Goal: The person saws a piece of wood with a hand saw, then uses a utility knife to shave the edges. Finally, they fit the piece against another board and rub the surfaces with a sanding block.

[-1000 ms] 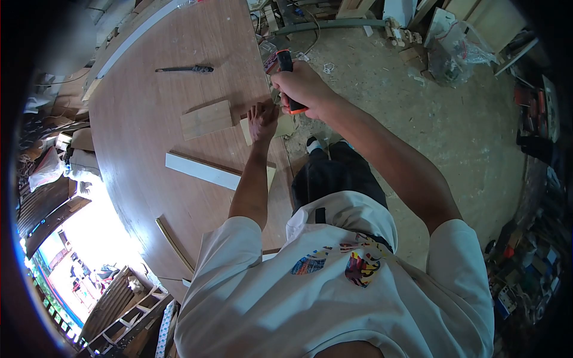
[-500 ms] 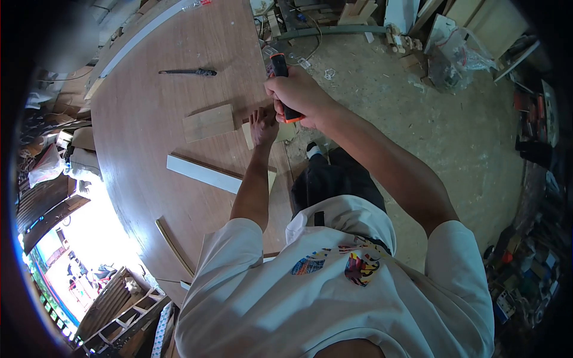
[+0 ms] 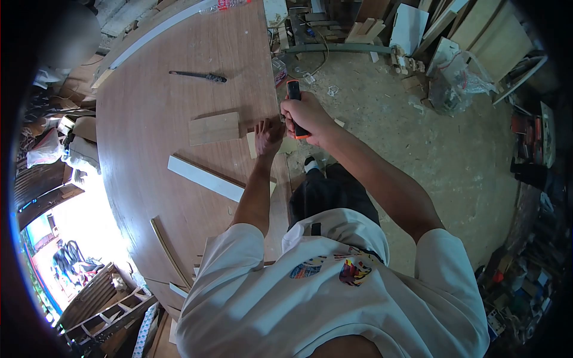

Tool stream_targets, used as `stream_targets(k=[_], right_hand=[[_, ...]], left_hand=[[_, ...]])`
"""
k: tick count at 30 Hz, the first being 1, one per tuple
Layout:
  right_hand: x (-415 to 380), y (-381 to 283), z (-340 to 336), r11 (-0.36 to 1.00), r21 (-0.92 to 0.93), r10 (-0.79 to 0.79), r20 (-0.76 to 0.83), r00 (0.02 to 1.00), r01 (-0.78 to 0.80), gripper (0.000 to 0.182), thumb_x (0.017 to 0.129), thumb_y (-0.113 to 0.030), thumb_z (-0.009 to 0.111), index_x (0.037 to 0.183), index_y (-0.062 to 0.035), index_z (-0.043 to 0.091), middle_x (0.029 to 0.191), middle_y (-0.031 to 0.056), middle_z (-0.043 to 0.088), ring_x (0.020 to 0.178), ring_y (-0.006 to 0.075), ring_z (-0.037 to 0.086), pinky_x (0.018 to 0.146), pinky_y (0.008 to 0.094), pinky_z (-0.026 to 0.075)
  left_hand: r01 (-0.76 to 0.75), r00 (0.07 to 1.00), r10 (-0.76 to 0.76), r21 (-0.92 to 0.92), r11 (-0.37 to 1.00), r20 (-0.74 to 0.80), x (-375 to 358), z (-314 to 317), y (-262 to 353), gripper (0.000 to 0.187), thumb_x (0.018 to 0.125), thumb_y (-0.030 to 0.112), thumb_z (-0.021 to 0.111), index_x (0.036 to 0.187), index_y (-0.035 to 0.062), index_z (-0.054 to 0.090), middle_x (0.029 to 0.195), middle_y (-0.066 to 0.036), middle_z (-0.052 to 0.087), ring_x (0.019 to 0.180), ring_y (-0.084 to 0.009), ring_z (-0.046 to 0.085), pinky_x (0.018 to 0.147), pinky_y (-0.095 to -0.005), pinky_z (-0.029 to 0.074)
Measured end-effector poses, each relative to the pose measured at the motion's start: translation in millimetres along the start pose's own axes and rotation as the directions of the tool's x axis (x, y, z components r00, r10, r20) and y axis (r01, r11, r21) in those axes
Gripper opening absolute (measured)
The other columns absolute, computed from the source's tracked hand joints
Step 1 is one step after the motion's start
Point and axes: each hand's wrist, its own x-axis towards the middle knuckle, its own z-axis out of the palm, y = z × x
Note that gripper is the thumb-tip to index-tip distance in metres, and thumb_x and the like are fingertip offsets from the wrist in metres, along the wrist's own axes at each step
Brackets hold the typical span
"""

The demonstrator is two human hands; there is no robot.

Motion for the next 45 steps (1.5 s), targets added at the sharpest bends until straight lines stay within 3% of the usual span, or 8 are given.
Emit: stream_targets(k=[10,16,23,28,34,37,41,45], right_hand=[[-13.1,-22.1,4.0,0.998,0.055,0.0,-0.039,0.999,0.003,0.01,0.08,-0.004,0.054,0.079,-0.0075,0.045,0.06,0.0003,0.044,0.043,0.0117,0.045,0.039,0.0306,0.037],[-3.9,-21.8,16.9,1.0,0.017,-0.012,-0.046,0.999,0.013,0.009,0.078,-0.004,0.054,0.072,-0.0054,0.047,0.059,0.0009,0.045,0.043,0.0121,0.046,0.04,0.0309,0.038],[3.4,-17.1,10.3,0.999,-0.043,0.011,0.009,1.0,-0.011,0.009,0.079,-0.004,0.054,0.073,-0.005,0.047,0.059,0.0017,0.045,0.043,0.0127,0.045,0.04,0.031,0.038],[-9.6,-24.0,6.1,0.999,0.02,0.044,-0.017,0.999,-0.043,0.01,0.08,-0.005,0.054,0.073,-0.0056,0.047,0.059,0.0012,0.045,0.043,0.0124,0.045,0.041,0.0309,0.038],[-7.6,-29.1,5.1,0.999,0.004,0.051,0.077,0.996,-0.052,0.01,0.08,-0.004,0.053,0.073,-0.0055,0.047,0.058,0.0008,0.044,0.044,0.0122,0.045,0.04,0.0308,0.037],[5.4,-19.1,1.9,0.999,0.033,0.036,0.001,0.999,-0.036,0.01,0.079,-0.003,0.054,0.074,-0.0068,0.046,0.058,0.0005,0.044,0.043,0.0121,0.045,0.04,0.0308,0.036],[6.2,-19.2,1.0,1.0,0.005,0.022,0.055,0.998,-0.022,0.01,0.079,-0.003,0.054,0.077,-0.0079,0.045,0.059,0.0003,0.044,0.043,0.0115,0.044,0.039,0.0309,0.036],[5.5,-15.6,-5.1,0.994,0.112,0.011,0.001,1.0,-0.011,0.01,0.078,-0.001,0.051,0.069,-0.004,0.047,0.05,0.0059,0.043,0.038,0.017,0.044,0.038,0.0341,0.037]], left_hand=[[0.007,1.0,-0.007,-0.032,0.999,-0.014,-2.9,7.0,-6.5,0.023,0.081,0.031,0.067,0.08,0.0085,0.069,0.09,-0.009,0.055,0.09,-0.028,0.054,0.083,-0.0416,0.042],[0.013,0.997,-0.017,-0.057,0.998,-0.078,-2.3,5.1,-2.0,0.02,0.074,0.025,0.068,0.088,0.0106,0.067,0.092,-0.008,0.055,0.092,-0.028,0.054,0.084,-0.0422,0.042],[0.017,0.999,-0.018,-0.033,0.999,-0.032,-2.8,5.6,-3.9,0.016,0.073,0.021,0.069,0.084,0.0106,0.067,0.089,-0.008,0.055,0.089,-0.0274,0.054,0.083,-0.0416,0.042],[0.029,0.999,-0.029,-0.007,1.0,-0.015,-10.5,-2.8,4.4,0.017,0.08,0.026,0.068,0.085,0.0104,0.068,0.089,-0.008,0.055,0.088,-0.0274,0.054,0.082,-0.0418,0.043],[0.0,0.999,-0.001,-0.025,1.0,-0.036,0.5,2.4,-3.0,0.017,0.08,0.027,0.067,0.085,0.0103,0.068,0.089,-0.008,0.055,0.087,-0.028,0.054,0.082,-0.0415,0.043],[0.014,1.0,-0.014,0.01,1.0,-0.021,-0.7,4.0,-0.6,0.018,0.08,0.028,0.067,0.085,0.0102,0.068,0.089,-0.008,0.055,0.087,-0.0279,0.054,0.082,-0.0414,0.043],[0.006,0.999,-0.007,-0.017,1.0,-0.046,1.5,5.1,-4.9,0.018,0.08,0.028,0.068,0.084,0.01,0.068,0.089,-0.008,0.055,0.088,-0.0275,0.054,0.082,-0.0412,0.042],[-0.014,1.0,0.014,-0.023,1.0,-0.014,-1.9,3.2,-2.1,0.018,0.08,0.027,0.067,0.084,0.0094,0.068,0.089,-0.008,0.055,0.089,-0.0277,0.054,0.083,-0.0421,0.042]])
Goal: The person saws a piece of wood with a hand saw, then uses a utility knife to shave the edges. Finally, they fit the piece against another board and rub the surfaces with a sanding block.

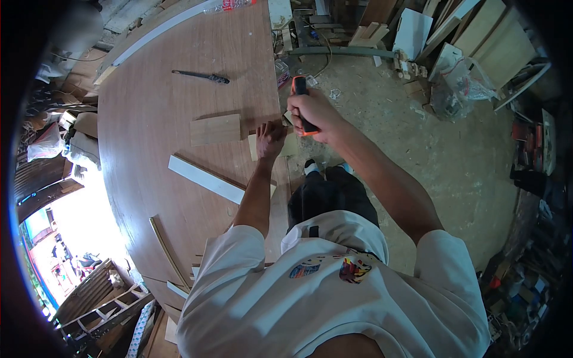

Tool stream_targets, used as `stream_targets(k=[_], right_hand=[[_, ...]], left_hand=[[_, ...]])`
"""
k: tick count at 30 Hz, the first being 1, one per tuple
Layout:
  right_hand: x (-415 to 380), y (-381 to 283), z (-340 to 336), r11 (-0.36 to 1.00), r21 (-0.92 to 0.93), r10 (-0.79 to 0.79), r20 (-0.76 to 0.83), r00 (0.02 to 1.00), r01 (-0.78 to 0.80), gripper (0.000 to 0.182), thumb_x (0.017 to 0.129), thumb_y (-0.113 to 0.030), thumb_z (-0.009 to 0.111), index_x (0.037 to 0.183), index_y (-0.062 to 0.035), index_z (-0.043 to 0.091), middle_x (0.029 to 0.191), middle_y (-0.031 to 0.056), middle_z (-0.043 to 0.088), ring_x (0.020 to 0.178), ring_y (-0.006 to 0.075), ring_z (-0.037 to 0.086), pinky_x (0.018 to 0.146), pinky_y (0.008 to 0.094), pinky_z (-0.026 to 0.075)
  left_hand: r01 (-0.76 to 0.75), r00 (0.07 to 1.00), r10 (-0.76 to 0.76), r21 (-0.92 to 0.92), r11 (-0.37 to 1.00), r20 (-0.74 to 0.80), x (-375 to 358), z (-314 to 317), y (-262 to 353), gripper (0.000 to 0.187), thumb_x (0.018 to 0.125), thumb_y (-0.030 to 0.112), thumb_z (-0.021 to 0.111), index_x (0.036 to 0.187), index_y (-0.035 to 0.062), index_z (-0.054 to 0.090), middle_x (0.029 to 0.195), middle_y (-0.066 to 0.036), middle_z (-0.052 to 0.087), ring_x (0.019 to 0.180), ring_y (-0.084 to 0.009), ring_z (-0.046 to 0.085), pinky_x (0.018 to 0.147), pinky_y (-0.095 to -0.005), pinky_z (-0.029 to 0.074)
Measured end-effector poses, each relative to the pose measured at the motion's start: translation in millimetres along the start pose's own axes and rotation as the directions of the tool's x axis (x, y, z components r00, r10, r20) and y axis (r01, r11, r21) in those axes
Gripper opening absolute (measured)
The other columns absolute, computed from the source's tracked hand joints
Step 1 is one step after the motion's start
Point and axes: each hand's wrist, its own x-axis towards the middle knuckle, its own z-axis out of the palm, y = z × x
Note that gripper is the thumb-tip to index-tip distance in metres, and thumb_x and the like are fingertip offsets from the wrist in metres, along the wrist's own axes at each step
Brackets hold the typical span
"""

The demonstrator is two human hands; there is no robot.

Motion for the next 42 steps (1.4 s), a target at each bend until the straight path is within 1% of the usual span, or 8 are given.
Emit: stream_targets(k=[4,7,12,23,25,36,40,42], right_hand=[[4.4,4.1,1.5,0.992,-0.122,0.026,0.036,0.999,-0.021,0.01,0.079,-0.004,0.053,0.075,-0.0075,0.045,0.059,0.0002,0.043,0.042,0.0116,0.044,0.039,0.0309,0.036],[-11.4,-8.8,-2.5,1.0,-0.017,-0.001,0.05,0.999,0.002,0.011,0.079,-0.004,0.052,0.071,-0.0066,0.045,0.057,0.0015,0.044,0.042,0.0126,0.044,0.038,0.0311,0.036],[3.4,6.4,5.5,0.995,-0.099,0.034,0.004,0.999,-0.033,0.009,0.079,-0.004,0.052,0.073,-0.007,0.045,0.059,0.0008,0.043,0.042,0.0122,0.045,0.038,0.0307,0.037],[-10.1,-0.8,2.1,0.999,0.025,0.022,0.035,0.999,-0.023,0.009,0.078,-0.001,0.052,0.072,-0.0044,0.046,0.055,0.0043,0.044,0.039,0.0156,0.044,0.039,0.0345,0.038],[-4.0,4.1,-1.3,0.999,-0.029,0.037,0.013,0.999,-0.037,0.011,0.08,-0.002,0.053,0.082,-0.0089,0.045,0.059,-0.0004,0.044,0.043,0.011,0.044,0.039,0.0299,0.036],[9.6,16.0,3.4,0.999,-0.049,0.002,-0.008,1.0,-0.002,0.013,0.079,-0.004,0.054,0.071,-0.0077,0.044,0.058,0.0005,0.045,0.041,0.0118,0.043,0.038,0.0314,0.036],[-10.4,-3.3,-4.8,1.0,0.019,0.023,0.044,0.999,-0.024,0.012,0.079,-0.003,0.054,0.074,-0.008,0.044,0.058,0.0006,0.044,0.041,0.0121,0.043,0.039,0.0315,0.037],[3.1,5.6,-4.0,1.0,0.008,0.005,-0.031,1.0,-0.004,0.011,0.079,-0.002,0.053,0.076,-0.0083,0.044,0.059,0.0008,0.044,0.042,0.0123,0.043,0.039,0.0314,0.037]], left_hand=[[0.0,1.0,-0.001,-0.019,1.0,-0.025,0.8,1.7,-1.8,0.018,0.08,0.027,0.068,0.083,0.0096,0.068,0.089,-0.008,0.055,0.089,-0.028,0.054,0.082,-0.042,0.043],[0.0,1.0,0.0,-0.016,1.0,-0.016,-2.5,0.8,-0.7,0.016,0.08,0.026,0.068,0.082,0.0099,0.067,0.089,-0.008,0.056,0.088,-0.028,0.054,0.081,-0.0417,0.043],[0.028,0.999,-0.028,-0.005,1.0,-0.015,2.5,0.7,-1.0,0.015,0.08,0.025,0.069,0.081,0.0101,0.067,0.088,-0.008,0.056,0.087,-0.0276,0.054,0.08,-0.0408,0.043],[-0.022,0.999,0.022,-0.009,1.0,-0.043,0.0,-4.6,2.3,0.02,0.081,0.027,0.067,0.08,0.0078,0.067,0.088,-0.009,0.056,0.086,-0.028,0.054,0.08,-0.041,0.043],[-0.042,0.998,0.042,-0.009,0.999,-0.046,1.7,-4.7,2.7,0.019,0.081,0.027,0.067,0.08,0.008,0.067,0.088,-0.009,0.057,0.087,-0.0283,0.054,0.079,-0.0412,0.043],[0.013,1.0,-0.013,-0.022,1.0,0.002,2.1,-0.6,0.1,0.02,0.08,0.027,0.067,0.083,0.0074,0.066,0.087,-0.01,0.054,0.086,-0.0294,0.054,0.081,-0.0415,0.043],[-0.033,0.999,0.032,-0.01,0.999,-0.016,-1.9,-3.3,-0.4,0.021,0.08,0.028,0.067,0.083,0.0075,0.065,0.088,-0.01,0.053,0.086,-0.0297,0.054,0.081,-0.0418,0.043],[-0.034,0.999,0.034,0.005,0.999,-0.02,2.1,-1.7,0.1,0.021,0.08,0.028,0.067,0.083,0.0077,0.066,0.089,-0.01,0.054,0.086,-0.0298,0.054,0.081,-0.0418,0.043]])
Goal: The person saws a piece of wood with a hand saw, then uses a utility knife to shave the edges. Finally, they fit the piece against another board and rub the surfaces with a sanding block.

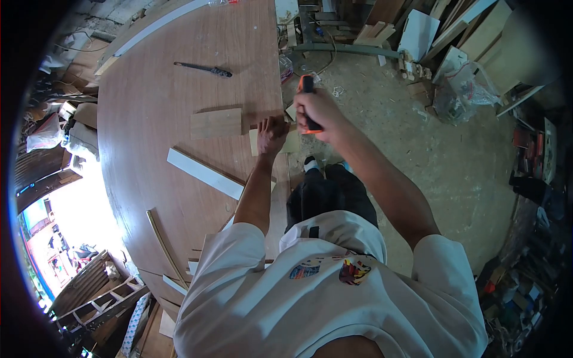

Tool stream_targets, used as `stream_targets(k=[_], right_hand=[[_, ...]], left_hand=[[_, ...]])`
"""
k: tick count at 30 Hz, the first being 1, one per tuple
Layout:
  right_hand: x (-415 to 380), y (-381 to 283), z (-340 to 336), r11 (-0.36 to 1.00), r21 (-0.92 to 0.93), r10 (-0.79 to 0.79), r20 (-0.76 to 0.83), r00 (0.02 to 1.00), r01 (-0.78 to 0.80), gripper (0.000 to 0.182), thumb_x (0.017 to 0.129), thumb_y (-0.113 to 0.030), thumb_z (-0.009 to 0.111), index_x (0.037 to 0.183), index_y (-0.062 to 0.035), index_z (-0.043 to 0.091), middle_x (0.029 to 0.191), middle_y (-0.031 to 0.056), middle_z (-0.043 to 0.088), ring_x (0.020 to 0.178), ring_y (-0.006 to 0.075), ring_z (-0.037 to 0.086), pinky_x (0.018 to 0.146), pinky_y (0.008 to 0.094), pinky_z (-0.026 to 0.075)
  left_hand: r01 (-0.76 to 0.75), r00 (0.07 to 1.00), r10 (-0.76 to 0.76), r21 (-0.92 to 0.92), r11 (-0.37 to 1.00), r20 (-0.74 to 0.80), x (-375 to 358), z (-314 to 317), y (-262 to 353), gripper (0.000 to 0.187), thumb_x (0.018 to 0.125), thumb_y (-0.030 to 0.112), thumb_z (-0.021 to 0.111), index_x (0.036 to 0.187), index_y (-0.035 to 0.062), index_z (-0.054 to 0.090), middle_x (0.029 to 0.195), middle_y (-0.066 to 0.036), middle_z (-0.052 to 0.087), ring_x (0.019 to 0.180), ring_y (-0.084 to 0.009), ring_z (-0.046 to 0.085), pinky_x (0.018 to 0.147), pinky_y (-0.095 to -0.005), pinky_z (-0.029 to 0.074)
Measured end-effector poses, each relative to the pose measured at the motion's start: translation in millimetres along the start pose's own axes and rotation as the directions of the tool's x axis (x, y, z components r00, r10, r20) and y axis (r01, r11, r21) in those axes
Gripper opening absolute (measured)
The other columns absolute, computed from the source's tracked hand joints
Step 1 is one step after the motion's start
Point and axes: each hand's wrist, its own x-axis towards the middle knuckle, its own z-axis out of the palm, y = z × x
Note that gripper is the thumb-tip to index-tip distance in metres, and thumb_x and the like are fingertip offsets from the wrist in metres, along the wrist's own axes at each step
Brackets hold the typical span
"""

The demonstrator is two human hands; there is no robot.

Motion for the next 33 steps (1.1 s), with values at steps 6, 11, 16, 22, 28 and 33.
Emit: stream_targets(k=[6,11,16,22,28,33], right_hand=[[-14.6,-8.4,2.4,0.998,0.003,0.057,0.064,0.996,-0.058,0.011,0.079,-0.003,0.054,0.079,-0.0086,0.044,0.058,-0.0005,0.043,0.042,0.0119,0.043,0.039,0.0312,0.037],[0.4,5.9,2.3,0.999,-0.044,0.018,0.037,0.999,-0.016,0.012,0.079,-0.003,0.055,0.081,-0.0085,0.045,0.058,-0.0001,0.044,0.041,0.0118,0.043,0.039,0.0308,0.036],[0.4,3.3,-4.3,0.999,-0.014,0.043,0.015,0.999,-0.043,0.011,0.08,-0.003,0.054,0.081,-0.0085,0.045,0.058,0.0003,0.044,0.041,0.0119,0.044,0.037,0.0309,0.036],[-10.5,-5.4,-2.2,0.999,0.029,0.019,0.039,0.999,-0.02,0.01,0.08,-0.004,0.054,0.079,-0.0077,0.045,0.058,0.0004,0.045,0.04,0.0121,0.043,0.038,0.0308,0.036],[-2.4,2.4,1.3,0.999,-0.034,0.031,0.019,0.999,-0.03,0.01,0.08,-0.004,0.054,0.077,-0.008,0.045,0.057,0.0002,0.044,0.04,0.0121,0.043,0.039,0.0304,0.036],[5.8,14.9,1.6,0.997,-0.078,0.005,-0.004,1.0,-0.005,0.011,0.079,-0.003,0.053,0.083,-0.0093,0.045,0.058,0.0002,0.045,0.041,0.0124,0.043,0.038,0.0307,0.036]], left_hand=[[0.003,1.0,-0.004,0.002,1.0,0.006,-5.2,1.5,-2.6,0.024,0.081,0.03,0.066,0.083,0.0065,0.065,0.089,-0.011,0.054,0.087,-0.0305,0.054,0.082,-0.0424,0.042],[0.076,0.995,-0.076,0.0,0.997,0.066,-1.8,6.2,-2.5,0.022,0.082,0.032,0.065,0.084,0.01,0.067,0.091,-0.011,0.054,0.089,-0.0304,0.053,0.083,-0.0433,0.042],[0.032,0.998,-0.032,0.002,0.999,0.058,-3.4,2.9,-3.8,0.022,0.082,0.031,0.066,0.084,0.0087,0.067,0.092,-0.011,0.054,0.09,-0.0299,0.053,0.084,-0.042,0.042],[0.051,0.997,-0.051,-0.004,0.999,0.065,-1.2,-0.9,-4.2,0.025,0.082,0.032,0.065,0.081,0.007,0.065,0.089,-0.011,0.053,0.088,-0.0296,0.053,0.082,-0.0411,0.042],[0.029,1.0,-0.028,-0.014,0.999,0.013,1.6,4.5,-3.7,0.024,0.082,0.032,0.066,0.08,0.0075,0.065,0.089,-0.012,0.053,0.086,-0.0303,0.053,0.08,-0.0418,0.042],[0.005,0.999,-0.004,-0.027,1.0,0.035,-1.2,2.3,-3.9,0.025,0.082,0.031,0.066,0.081,0.0062,0.065,0.089,-0.013,0.053,0.086,-0.0311,0.053,0.081,-0.0422,0.042]])
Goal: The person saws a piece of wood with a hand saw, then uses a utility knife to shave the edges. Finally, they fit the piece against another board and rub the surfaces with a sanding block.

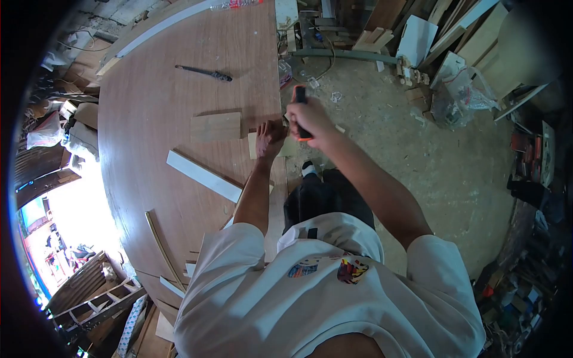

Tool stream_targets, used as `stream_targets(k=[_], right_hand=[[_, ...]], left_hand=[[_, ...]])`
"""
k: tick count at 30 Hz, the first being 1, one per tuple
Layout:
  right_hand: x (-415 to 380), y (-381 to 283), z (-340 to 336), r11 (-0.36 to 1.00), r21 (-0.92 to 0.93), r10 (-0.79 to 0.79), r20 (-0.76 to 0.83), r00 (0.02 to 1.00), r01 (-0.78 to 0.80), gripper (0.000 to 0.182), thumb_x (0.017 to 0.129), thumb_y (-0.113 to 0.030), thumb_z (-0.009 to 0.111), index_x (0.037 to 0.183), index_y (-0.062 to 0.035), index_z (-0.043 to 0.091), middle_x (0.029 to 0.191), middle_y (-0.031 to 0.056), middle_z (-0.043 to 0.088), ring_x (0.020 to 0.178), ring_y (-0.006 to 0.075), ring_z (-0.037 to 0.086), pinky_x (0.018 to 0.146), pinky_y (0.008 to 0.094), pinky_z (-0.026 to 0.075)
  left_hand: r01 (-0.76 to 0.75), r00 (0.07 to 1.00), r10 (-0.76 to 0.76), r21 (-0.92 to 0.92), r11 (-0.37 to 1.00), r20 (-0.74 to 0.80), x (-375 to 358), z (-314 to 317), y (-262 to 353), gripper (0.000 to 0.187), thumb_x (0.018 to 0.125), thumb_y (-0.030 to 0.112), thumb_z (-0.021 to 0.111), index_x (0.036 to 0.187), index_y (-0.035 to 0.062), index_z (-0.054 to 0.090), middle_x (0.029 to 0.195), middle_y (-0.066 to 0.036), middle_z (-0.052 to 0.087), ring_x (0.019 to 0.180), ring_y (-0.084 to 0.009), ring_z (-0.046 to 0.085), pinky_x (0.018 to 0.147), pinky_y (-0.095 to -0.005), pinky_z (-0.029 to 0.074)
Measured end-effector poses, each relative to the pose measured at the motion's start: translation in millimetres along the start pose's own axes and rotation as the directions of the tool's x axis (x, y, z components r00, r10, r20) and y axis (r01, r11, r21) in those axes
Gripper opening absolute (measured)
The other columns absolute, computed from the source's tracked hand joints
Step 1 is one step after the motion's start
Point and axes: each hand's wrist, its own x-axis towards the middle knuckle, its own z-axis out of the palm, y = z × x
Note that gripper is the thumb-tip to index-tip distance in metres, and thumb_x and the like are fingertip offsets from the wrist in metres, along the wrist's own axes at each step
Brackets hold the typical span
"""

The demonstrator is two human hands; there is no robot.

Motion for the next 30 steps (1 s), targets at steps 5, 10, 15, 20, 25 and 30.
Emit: stream_targets(k=[5,10,15,20,25,30], right_hand=[[-5.8,-12.4,-1.8,0.996,0.083,0.024,0.044,0.999,-0.028,0.011,0.078,-0.004,0.054,0.081,-0.0087,0.044,0.056,0.0002,0.043,0.04,0.0126,0.042,0.038,0.0315,0.036],[8.6,4.2,2.0,1.0,0.01,0.0,0.02,1.0,0.0,0.01,0.079,-0.003,0.053,0.077,-0.0084,0.045,0.058,0.0007,0.044,0.042,0.0131,0.045,0.039,0.0319,0.037],[-9.2,-8.1,-12.7,0.992,0.121,-0.026,0.09,0.996,0.015,0.01,0.081,-0.005,0.052,0.076,-0.0086,0.044,0.059,0.0002,0.045,0.042,0.0131,0.045,0.04,0.0318,0.038],[-8.3,-14.1,-3.5,0.999,0.032,-0.004,0.025,1.0,0.004,0.01,0.081,-0.005,0.053,0.077,-0.0083,0.044,0.057,0.0,0.043,0.042,0.0126,0.045,0.039,0.0324,0.037],[3.3,2.4,-9.8,0.999,0.053,0.007,0.059,0.998,-0.01,0.011,0.081,-0.006,0.054,0.083,-0.0087,0.043,0.059,0.0002,0.044,0.042,0.0124,0.045,0.039,0.0325,0.037],[-20.5,-10.0,-11.0,0.996,0.083,-0.027,0.039,0.999,0.024,0.011,0.08,-0.005,0.053,0.074,-0.0076,0.044,0.057,0.0002,0.043,0.041,0.0123,0.043,0.04,0.0321,0.036]], left_hand=[[0.033,0.999,-0.033,0.0,0.999,-0.021,5.1,0.2,-0.3,0.023,0.081,0.029,0.066,0.08,0.006,0.065,0.09,-0.012,0.053,0.088,-0.0302,0.053,0.082,-0.0412,0.042],[0.033,0.999,-0.033,-0.01,0.999,0.01,1.9,-2.0,1.5,0.026,0.082,0.03,0.066,0.082,0.0046,0.064,0.09,-0.012,0.052,0.087,-0.0302,0.053,0.082,-0.0408,0.042],[0.007,1.0,-0.007,0.044,0.999,-0.007,-2.7,-3.0,1.4,0.026,0.082,0.031,0.066,0.084,0.0047,0.063,0.09,-0.012,0.052,0.087,-0.0303,0.053,0.08,-0.0413,0.042],[0.028,1.0,-0.029,0.066,0.997,0.008,7.3,-0.2,0.6,0.028,0.082,0.032,0.065,0.086,0.0042,0.062,0.092,-0.013,0.052,0.087,-0.0307,0.053,0.079,-0.0415,0.042],[0.045,0.999,-0.045,-0.01,0.999,-0.019,1.7,2.4,-1.4,0.028,0.082,0.033,0.066,0.087,0.0054,0.063,0.093,-0.013,0.053,0.088,-0.0306,0.053,0.079,-0.0414,0.042],[0.029,1.0,-0.029,0.043,0.999,0.005,0.6,1.3,-0.2,0.028,0.082,0.034,0.066,0.087,0.0063,0.063,0.094,-0.012,0.053,0.089,-0.0299,0.053,0.079,-0.0409,0.042]])
